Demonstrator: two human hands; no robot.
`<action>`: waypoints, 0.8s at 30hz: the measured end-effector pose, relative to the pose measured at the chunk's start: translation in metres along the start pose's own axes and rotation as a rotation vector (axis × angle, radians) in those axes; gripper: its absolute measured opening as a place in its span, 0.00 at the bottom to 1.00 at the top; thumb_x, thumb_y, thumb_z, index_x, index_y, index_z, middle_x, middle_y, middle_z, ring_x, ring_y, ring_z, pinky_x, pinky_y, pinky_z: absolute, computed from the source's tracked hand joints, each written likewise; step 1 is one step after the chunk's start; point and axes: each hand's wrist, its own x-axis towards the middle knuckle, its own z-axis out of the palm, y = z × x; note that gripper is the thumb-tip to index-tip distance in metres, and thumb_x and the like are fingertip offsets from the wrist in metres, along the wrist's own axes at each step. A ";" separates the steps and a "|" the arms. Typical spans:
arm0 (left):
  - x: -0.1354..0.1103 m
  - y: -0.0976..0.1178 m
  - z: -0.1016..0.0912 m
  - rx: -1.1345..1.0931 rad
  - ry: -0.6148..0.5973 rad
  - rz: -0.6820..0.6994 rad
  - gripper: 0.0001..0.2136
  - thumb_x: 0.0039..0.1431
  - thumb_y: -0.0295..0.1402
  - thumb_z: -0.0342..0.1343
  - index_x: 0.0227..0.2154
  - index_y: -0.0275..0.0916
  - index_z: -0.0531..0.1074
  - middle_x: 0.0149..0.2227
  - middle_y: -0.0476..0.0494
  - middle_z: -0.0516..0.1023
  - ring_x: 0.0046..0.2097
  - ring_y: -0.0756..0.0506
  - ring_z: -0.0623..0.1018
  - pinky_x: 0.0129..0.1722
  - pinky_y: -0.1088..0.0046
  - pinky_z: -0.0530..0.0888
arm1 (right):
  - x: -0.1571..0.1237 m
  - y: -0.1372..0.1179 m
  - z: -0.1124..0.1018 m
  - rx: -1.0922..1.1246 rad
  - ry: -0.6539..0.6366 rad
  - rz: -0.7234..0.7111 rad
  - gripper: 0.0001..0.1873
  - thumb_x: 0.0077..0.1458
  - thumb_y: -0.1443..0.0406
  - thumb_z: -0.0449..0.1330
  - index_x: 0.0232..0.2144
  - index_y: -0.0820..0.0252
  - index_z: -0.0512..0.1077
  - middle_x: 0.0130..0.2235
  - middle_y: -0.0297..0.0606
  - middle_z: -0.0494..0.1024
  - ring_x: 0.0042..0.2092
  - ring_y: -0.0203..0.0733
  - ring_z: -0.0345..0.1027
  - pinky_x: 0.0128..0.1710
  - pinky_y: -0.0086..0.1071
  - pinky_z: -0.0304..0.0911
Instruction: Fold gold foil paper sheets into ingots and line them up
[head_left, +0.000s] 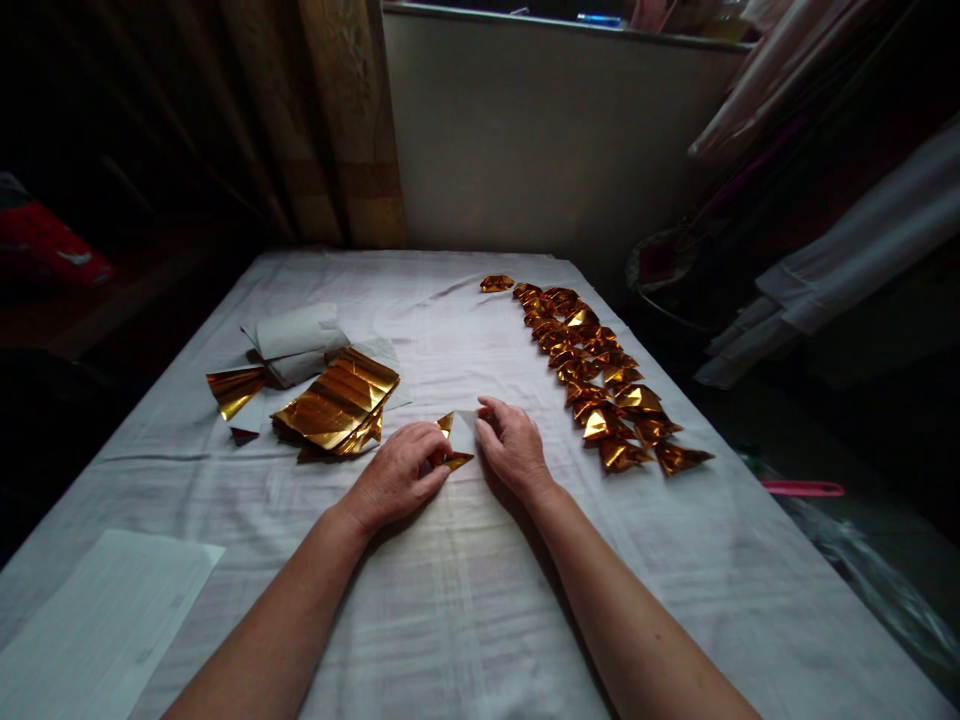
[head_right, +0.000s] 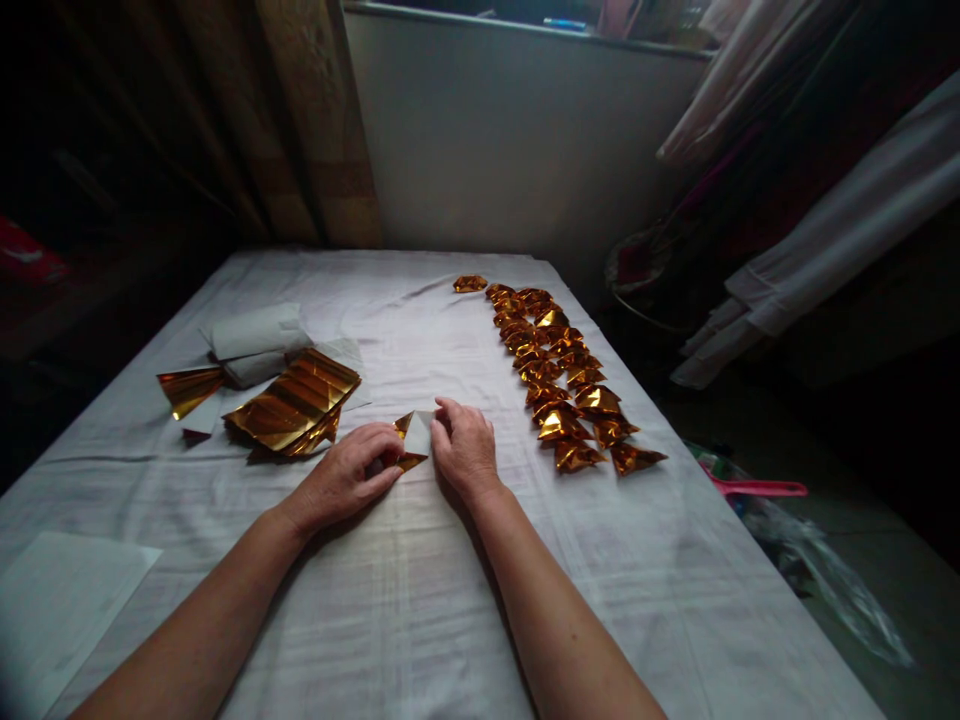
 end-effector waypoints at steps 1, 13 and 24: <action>0.000 0.000 0.000 0.000 0.000 0.012 0.05 0.57 0.25 0.55 0.34 0.42 0.68 0.41 0.45 0.76 0.47 0.44 0.74 0.50 0.64 0.71 | 0.005 -0.002 -0.001 -0.004 -0.033 0.010 0.18 0.56 0.67 0.59 0.50 0.57 0.73 0.41 0.39 0.81 0.44 0.46 0.71 0.47 0.39 0.63; -0.003 -0.016 0.005 0.267 0.142 0.127 0.19 0.59 0.22 0.54 0.51 0.44 0.68 0.59 0.39 0.69 0.59 0.39 0.69 0.60 0.53 0.66 | 0.006 -0.012 -0.016 -0.087 -0.202 0.050 0.20 0.54 0.71 0.56 0.50 0.55 0.72 0.35 0.34 0.80 0.35 0.40 0.71 0.36 0.30 0.59; -0.002 -0.006 0.001 0.532 0.091 -0.065 0.05 0.62 0.27 0.54 0.33 0.42 0.74 0.35 0.47 0.77 0.39 0.43 0.74 0.40 0.66 0.68 | -0.025 0.003 -0.034 0.058 -0.287 -0.239 0.18 0.48 0.76 0.59 0.40 0.56 0.75 0.39 0.36 0.79 0.40 0.40 0.71 0.42 0.32 0.64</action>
